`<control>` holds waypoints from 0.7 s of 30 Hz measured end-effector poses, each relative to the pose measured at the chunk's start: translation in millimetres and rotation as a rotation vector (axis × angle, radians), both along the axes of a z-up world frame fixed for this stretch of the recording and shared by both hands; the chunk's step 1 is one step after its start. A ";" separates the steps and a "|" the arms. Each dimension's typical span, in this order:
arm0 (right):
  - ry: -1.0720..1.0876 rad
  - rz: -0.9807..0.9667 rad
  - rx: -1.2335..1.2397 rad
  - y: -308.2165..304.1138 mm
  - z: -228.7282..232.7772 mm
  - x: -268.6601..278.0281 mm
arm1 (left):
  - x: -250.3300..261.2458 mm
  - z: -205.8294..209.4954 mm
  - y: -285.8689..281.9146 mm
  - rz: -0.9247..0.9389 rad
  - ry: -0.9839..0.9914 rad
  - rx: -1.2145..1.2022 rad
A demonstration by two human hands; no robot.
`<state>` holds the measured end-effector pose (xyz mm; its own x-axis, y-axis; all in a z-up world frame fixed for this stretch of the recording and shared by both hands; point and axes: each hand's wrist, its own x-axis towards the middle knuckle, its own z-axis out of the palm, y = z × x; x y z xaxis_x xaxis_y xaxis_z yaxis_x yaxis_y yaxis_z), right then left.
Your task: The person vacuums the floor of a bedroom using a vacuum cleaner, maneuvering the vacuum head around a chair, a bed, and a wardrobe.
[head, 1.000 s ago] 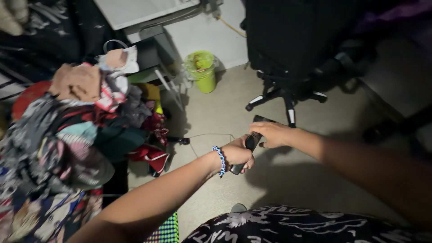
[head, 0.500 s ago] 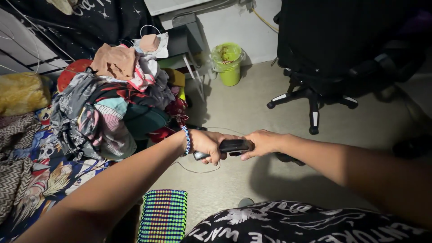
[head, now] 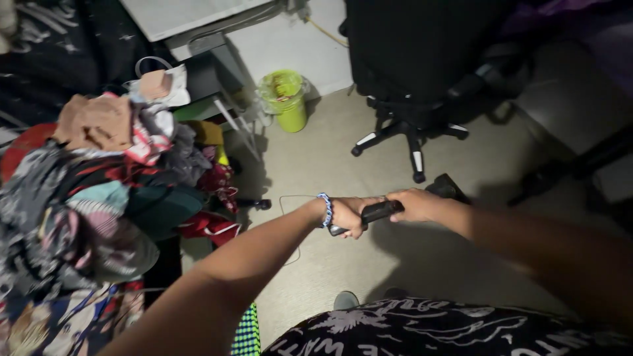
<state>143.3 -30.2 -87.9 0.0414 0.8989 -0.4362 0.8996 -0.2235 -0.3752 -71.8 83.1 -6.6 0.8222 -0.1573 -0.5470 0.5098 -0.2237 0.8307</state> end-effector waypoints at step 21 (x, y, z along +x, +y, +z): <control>-0.023 -0.240 0.142 -10.4 3.2 15.9 | 42.7 17.6 -29.6 0.278 0.074 0.194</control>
<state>159.2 -40.6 -84.7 0.2690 0.9143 -0.3028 0.8360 -0.3778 -0.3980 -29.1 53.5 11.0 0.7761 0.1802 -0.6043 0.6306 -0.2180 0.7448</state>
